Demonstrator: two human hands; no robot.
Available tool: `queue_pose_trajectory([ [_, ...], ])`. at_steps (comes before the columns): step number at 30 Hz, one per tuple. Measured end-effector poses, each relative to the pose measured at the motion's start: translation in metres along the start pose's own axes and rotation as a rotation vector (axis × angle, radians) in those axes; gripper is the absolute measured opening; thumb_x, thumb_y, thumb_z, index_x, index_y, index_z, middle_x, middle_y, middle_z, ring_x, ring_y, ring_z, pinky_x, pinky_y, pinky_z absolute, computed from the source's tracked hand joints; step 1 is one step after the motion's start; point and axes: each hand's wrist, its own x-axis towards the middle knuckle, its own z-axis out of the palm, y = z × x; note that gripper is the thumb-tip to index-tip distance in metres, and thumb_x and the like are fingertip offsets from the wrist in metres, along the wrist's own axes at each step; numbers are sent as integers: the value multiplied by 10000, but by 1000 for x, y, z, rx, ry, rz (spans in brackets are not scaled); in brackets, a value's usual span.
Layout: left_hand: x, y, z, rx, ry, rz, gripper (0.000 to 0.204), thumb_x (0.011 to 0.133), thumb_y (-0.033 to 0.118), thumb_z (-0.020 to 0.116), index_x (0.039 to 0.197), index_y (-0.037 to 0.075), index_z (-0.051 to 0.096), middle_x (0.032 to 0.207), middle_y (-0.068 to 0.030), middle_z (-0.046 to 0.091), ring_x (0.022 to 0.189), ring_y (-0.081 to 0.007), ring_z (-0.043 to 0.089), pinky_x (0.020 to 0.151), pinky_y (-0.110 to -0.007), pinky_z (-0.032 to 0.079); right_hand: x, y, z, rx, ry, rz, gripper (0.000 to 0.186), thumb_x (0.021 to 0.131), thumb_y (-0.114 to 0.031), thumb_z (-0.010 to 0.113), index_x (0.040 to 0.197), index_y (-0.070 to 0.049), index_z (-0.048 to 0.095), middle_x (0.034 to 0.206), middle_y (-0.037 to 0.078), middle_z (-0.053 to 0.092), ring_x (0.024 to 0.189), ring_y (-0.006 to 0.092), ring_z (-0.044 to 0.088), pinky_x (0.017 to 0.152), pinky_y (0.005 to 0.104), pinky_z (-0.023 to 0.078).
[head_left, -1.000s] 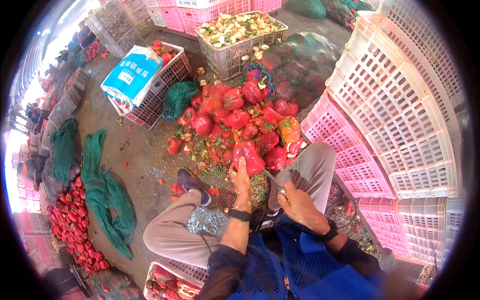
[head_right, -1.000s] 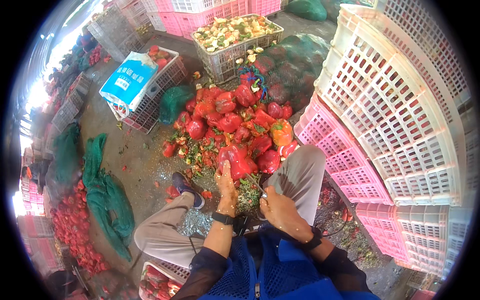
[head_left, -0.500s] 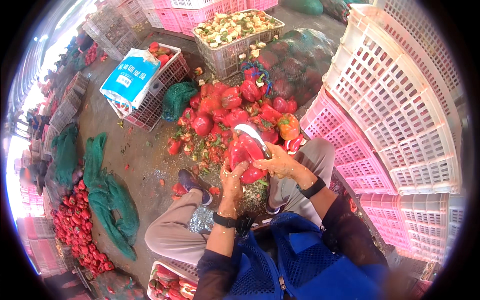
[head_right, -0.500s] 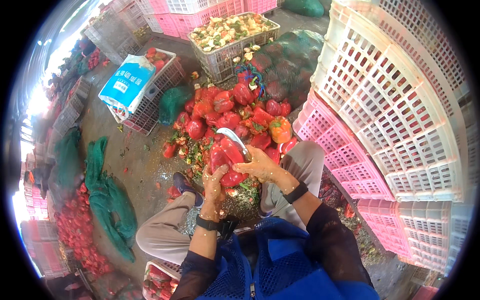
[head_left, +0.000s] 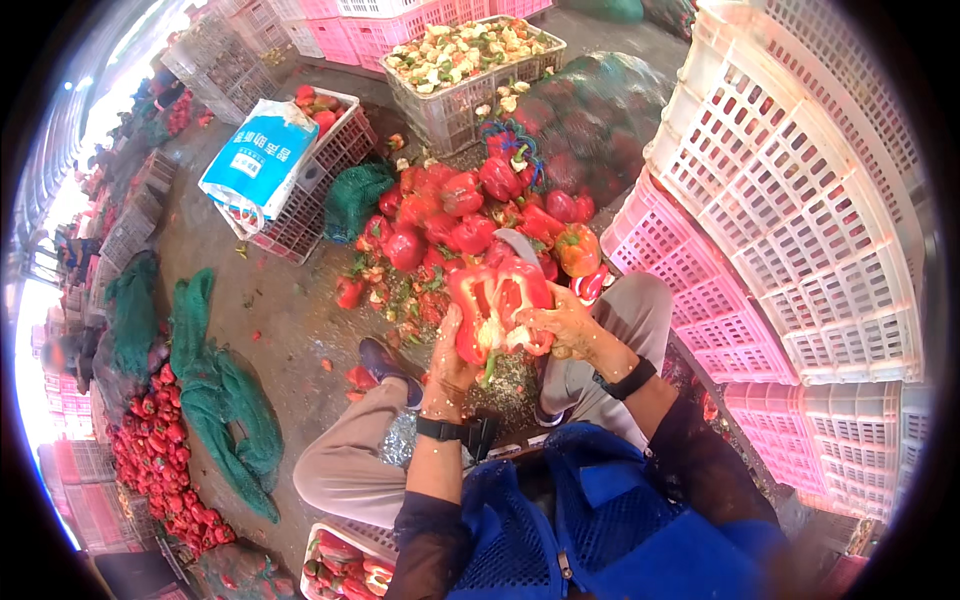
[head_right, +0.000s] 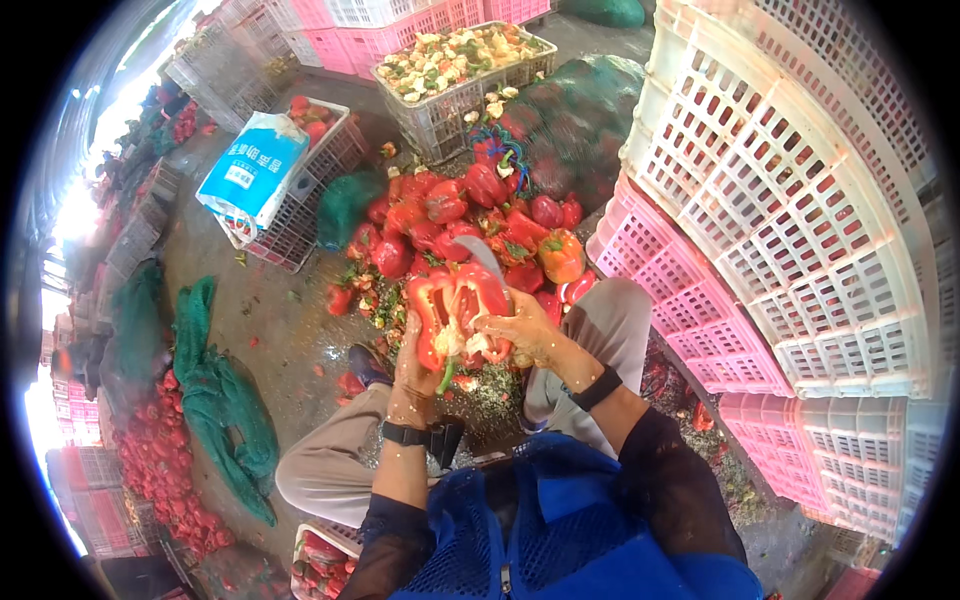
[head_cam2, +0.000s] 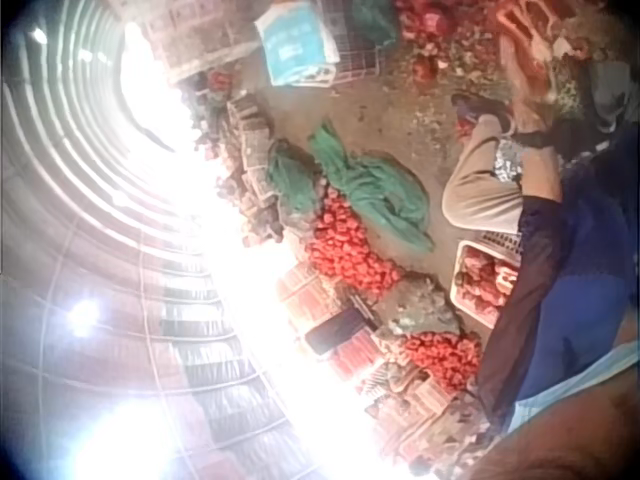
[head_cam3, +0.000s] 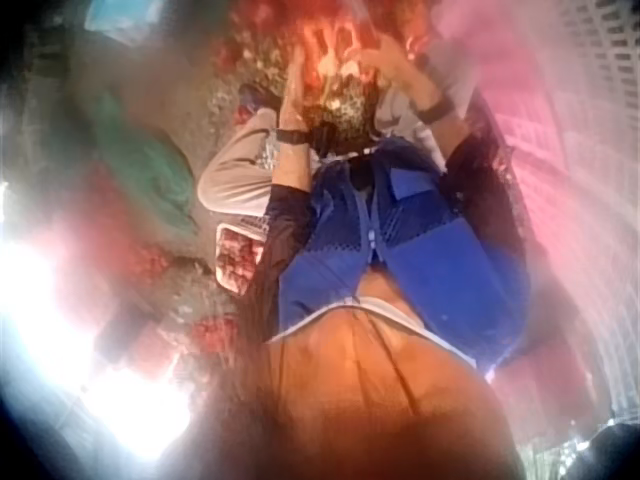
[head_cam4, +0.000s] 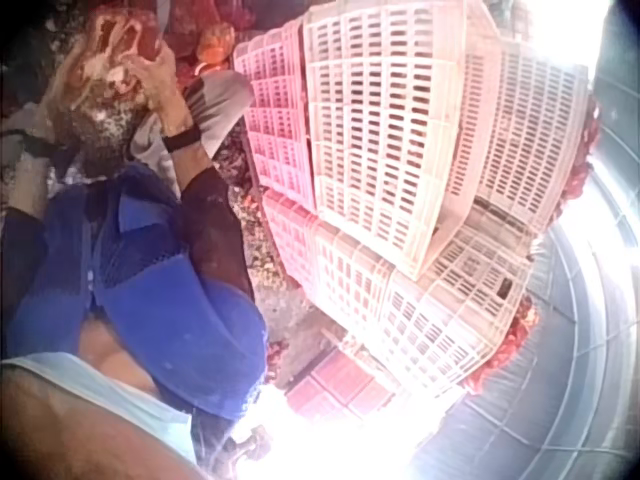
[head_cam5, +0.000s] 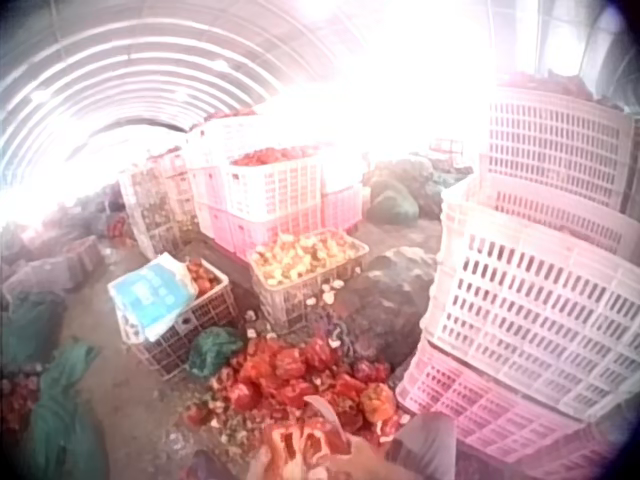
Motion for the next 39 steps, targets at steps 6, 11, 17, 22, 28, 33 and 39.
queue_pose_trajectory([
  [6,-2,-6,12,540,181,-107,472,885,445,490,1153,58,521,994,-86,612,834,-185,619,663,-300,536,33,40,-30,-450,304,-515,604,692,-181,710,1169,43,415,879,139,590,769,180,591,645,315,480],
  [11,13,-35,4,519,351,-147,518,854,505,506,1126,65,532,979,-82,601,832,-178,605,667,-311,534,-1,20,-3,-991,425,-456,602,624,-213,754,1102,-9,450,870,199,593,805,332,611,671,357,479],
  [17,23,-36,2,6,106,-168,361,866,373,487,1084,91,539,964,-52,614,840,-178,600,701,-340,511,-13,8,-1,-1008,288,-576,636,584,-221,798,1094,-37,465,911,173,597,853,341,599,718,368,482],
  [22,33,-50,4,180,293,22,253,842,267,520,1008,80,555,859,-35,621,734,-148,607,565,-269,490,-9,9,-9,-887,346,-522,659,621,-183,775,1160,11,448,935,190,598,879,261,610,745,324,472],
  [28,-2,-29,29,1264,384,471,306,731,254,646,903,24,542,793,-115,614,693,-297,601,591,-386,471,6,-20,-11,-319,255,-488,609,688,-163,711,1183,62,438,995,151,553,944,180,524,846,307,418],
  [33,15,-10,19,1766,428,164,393,691,335,654,905,23,547,878,-223,599,799,-403,575,719,-439,462,1,-44,-18,-737,341,-598,563,683,-167,711,1158,24,477,854,101,566,776,232,561,741,342,453],
  [39,36,5,-108,1356,400,296,296,817,372,553,774,79,563,717,-86,603,613,-190,571,501,-318,432,-52,-157,17,-564,538,-570,471,759,-26,629,1206,-33,480,875,69,615,483,112,560,385,248,446],
])
